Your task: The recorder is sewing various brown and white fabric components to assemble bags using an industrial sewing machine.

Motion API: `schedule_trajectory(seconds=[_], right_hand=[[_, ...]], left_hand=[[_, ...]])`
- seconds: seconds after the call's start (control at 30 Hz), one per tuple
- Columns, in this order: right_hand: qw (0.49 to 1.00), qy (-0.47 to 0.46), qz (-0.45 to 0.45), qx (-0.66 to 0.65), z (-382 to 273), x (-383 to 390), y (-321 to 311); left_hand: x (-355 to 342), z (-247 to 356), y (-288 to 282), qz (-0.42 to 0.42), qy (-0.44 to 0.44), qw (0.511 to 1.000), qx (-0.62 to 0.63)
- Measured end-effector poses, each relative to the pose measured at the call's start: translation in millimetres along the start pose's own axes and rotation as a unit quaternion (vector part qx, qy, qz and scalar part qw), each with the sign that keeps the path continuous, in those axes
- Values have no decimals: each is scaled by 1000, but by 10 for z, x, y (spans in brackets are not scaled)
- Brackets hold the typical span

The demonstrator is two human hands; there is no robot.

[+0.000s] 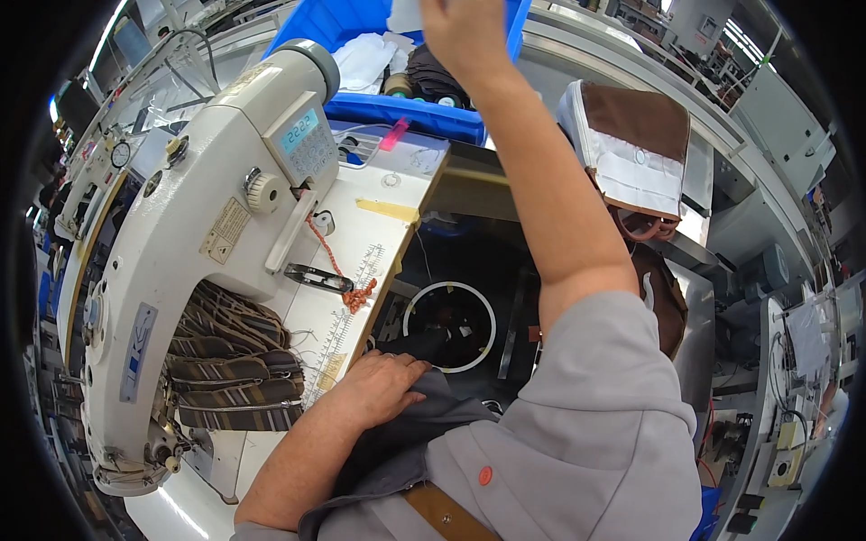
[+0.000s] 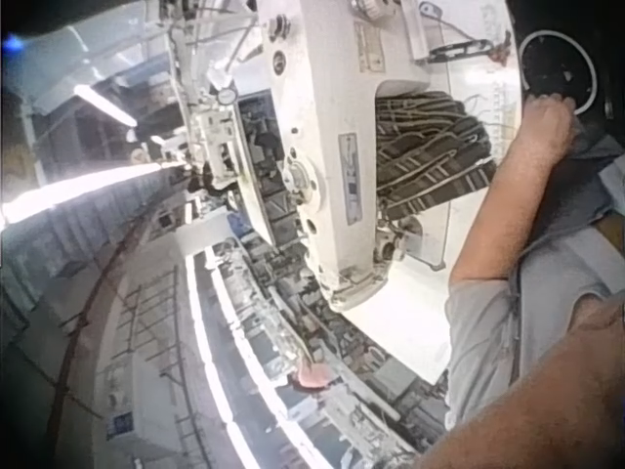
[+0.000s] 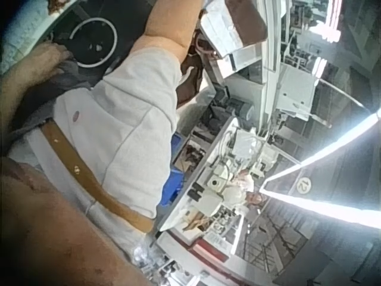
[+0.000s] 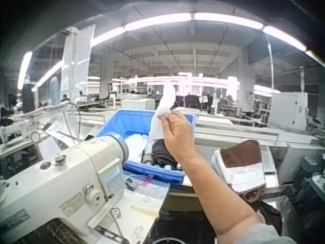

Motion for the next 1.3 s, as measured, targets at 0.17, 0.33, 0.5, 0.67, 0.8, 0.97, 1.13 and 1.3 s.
schedule_trajectory(seconds=[0.17, 0.33, 0.5, 0.67, 0.8, 0.97, 1.13, 1.3], right_hand=[[990, 90, -94, 50, 1090, 383, 1473], [941, 139, -297, 86, 975, 793, 1833], [900, 336, -224, -161, 664, 1005, 1214], [844, 381, -283, -249, -50, 1628, -109], [777, 501, -306, -225, -163, 2170, -1401], [804, 577, -98, -105, 325, 2390, -2971], [761, 637, 114, -57, 580, 2377, -3550], [725, 681, 58, -89, 618, 2346, -3426]], left_hand=[[-68, 23, 7, -7, 2, 1000, -3], [-35, 34, 3, 14, 1, 1000, 26], [-40, 46, -10, 14, 12, 1000, 23], [-31, 8, -44, 19, 5, 1000, 14], [-2, 47, -99, 34, 5, 999, -4], [40, 127, -17, 18, 2, 998, -68], [171, 169, 95, 19, -29, 994, -105], [596, 367, 174, 93, -24, 995, -35]])
Point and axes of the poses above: each hand's wrist, its own x-axis away from the middle knuckle, its own y-axis out of the palm, z = x × y, the point moved 6 cm from there along -x, towards the middle knuckle, and after that the axes turned 9 degrees about z, right-handed, at the moved point
